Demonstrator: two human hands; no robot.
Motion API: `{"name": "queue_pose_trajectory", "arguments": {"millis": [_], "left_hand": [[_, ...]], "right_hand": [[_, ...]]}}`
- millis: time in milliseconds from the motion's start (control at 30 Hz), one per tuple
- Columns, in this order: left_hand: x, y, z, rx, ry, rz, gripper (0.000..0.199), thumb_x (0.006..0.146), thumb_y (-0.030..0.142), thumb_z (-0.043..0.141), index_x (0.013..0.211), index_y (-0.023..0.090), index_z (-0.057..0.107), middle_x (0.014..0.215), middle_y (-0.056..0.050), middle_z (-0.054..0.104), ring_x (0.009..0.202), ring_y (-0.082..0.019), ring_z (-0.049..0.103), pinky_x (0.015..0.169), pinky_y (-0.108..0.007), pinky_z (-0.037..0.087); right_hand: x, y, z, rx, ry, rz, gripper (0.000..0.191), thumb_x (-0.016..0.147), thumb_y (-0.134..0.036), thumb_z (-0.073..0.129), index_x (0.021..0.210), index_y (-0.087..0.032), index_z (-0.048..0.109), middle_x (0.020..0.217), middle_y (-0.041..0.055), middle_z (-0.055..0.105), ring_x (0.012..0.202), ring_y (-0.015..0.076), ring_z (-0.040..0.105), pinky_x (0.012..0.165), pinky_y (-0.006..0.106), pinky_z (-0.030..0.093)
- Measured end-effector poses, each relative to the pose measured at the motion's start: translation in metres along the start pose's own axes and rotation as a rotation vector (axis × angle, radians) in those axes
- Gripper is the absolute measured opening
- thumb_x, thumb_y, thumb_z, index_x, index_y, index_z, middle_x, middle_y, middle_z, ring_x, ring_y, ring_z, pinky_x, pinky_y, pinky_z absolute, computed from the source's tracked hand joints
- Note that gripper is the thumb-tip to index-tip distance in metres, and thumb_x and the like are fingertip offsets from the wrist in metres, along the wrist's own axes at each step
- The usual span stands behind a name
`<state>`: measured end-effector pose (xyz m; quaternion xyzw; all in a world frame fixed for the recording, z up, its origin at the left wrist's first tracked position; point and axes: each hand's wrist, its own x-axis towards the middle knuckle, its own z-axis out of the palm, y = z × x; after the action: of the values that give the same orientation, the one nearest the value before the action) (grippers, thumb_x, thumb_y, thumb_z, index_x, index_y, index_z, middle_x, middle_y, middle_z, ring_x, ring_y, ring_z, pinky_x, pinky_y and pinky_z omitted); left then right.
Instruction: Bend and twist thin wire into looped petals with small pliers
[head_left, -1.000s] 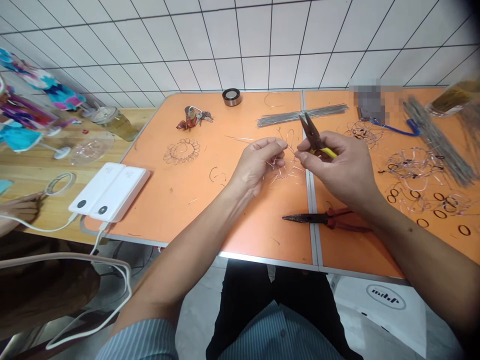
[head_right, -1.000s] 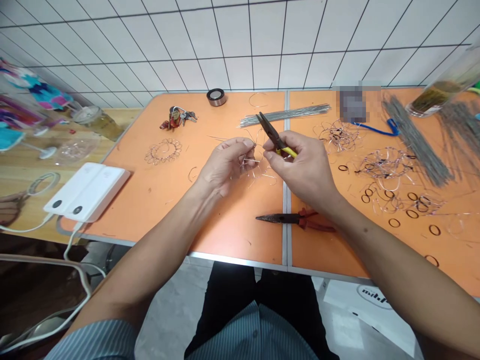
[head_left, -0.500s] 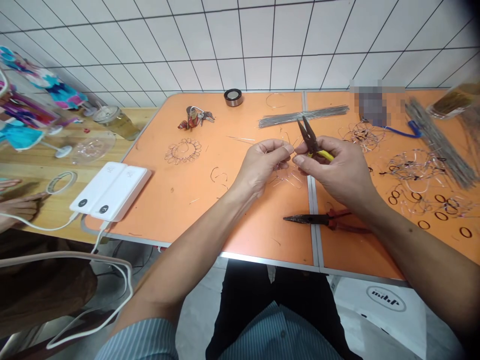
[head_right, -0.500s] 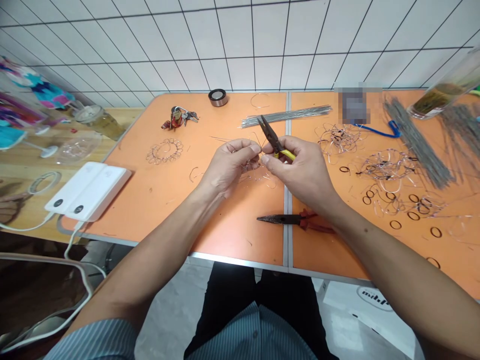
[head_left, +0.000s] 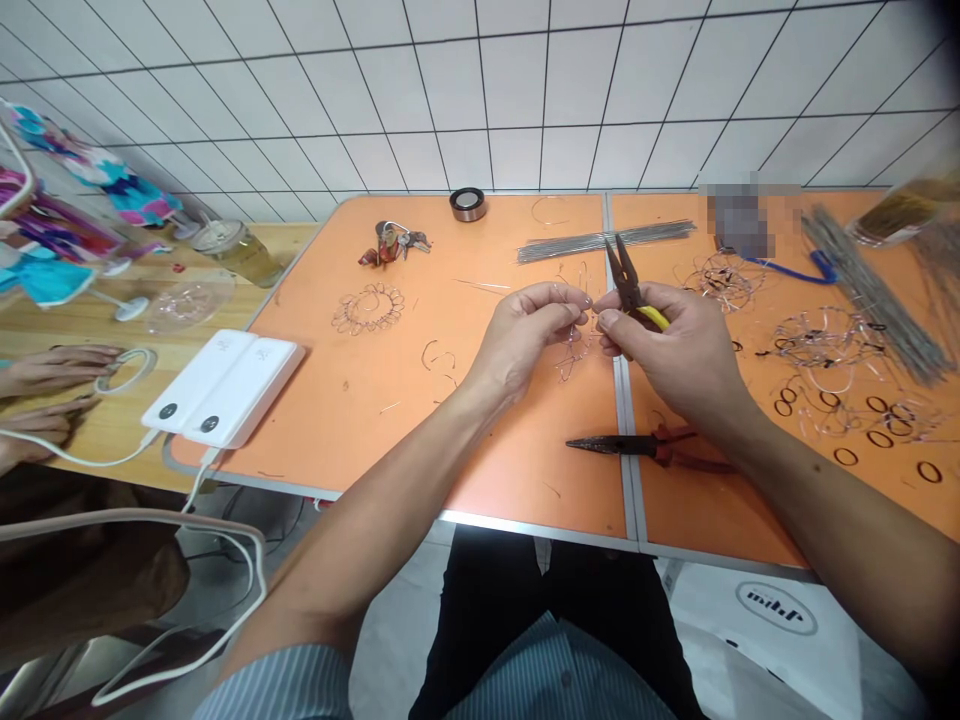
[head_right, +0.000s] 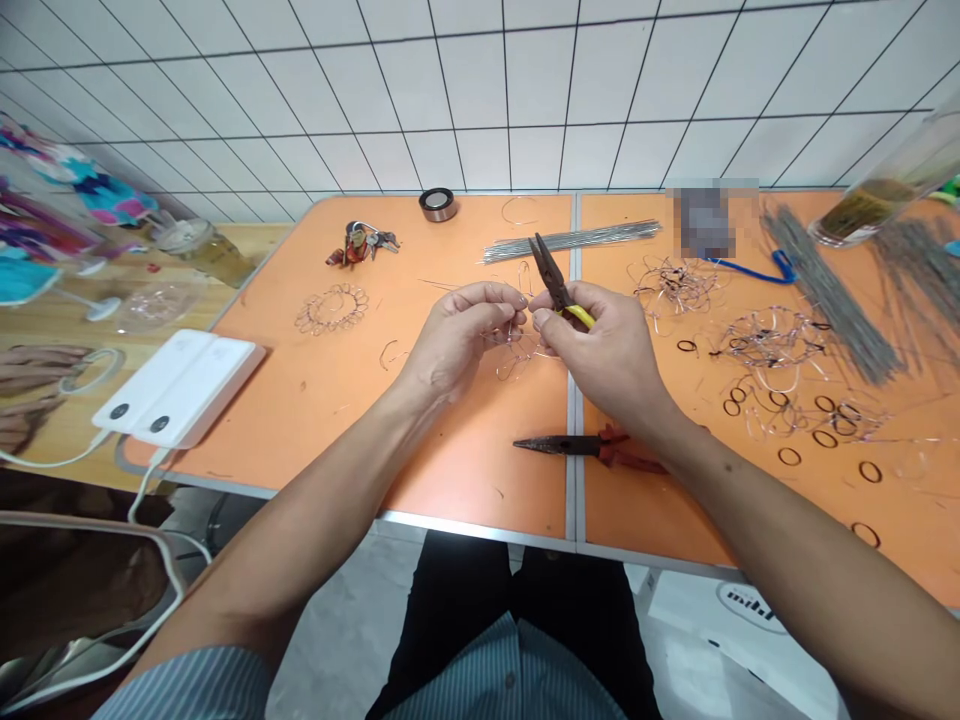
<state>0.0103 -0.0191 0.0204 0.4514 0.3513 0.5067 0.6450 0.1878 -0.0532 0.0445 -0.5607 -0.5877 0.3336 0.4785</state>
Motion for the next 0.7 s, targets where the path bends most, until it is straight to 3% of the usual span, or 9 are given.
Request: {"name": "queue_pose_trajectory", "arguments": {"millis": [233,500,700], "left_hand": [[-0.0007,-0.0010,0.0004,0.029,-0.003,0.048,0.009,0.087,0.027,0.080,0.081,0.020,0.081,0.082,-0.001,0.074,0.075,-0.011,0.063,0.078,-0.026,0.054],[-0.0031,-0.0028,0.0035,0.174,0.052,0.085,0.021,0.094,0.028,0.081,0.076,0.020,0.075,0.080,-0.001,0.072,0.075,-0.011,0.062,0.078,-0.025,0.054],[-0.0057,-0.0011,0.0089,0.216,0.068,0.116,0.025,0.097,0.023,0.080,0.074,0.019,0.072,0.077,0.001,0.069,0.076,-0.012,0.062,0.079,-0.026,0.053]], "right_hand": [[-0.0002,0.0030,-0.0001,-0.061,-0.003,-0.027,0.005,0.092,-0.025,0.080,0.094,-0.024,0.085,0.072,-0.0007,0.072,0.067,0.0181,0.066,0.061,0.032,0.051],[-0.0010,0.0072,0.0017,-0.210,0.049,-0.191,0.005,0.091,-0.030,0.080,0.088,-0.029,0.083,0.074,-0.0003,0.075,0.069,0.0201,0.066,0.063,0.035,0.050],[-0.0022,0.0091,0.0023,-0.267,0.056,-0.213,0.008,0.093,-0.030,0.080,0.086,-0.029,0.080,0.073,-0.0003,0.075,0.068,0.0207,0.064,0.065,0.037,0.048]]}}
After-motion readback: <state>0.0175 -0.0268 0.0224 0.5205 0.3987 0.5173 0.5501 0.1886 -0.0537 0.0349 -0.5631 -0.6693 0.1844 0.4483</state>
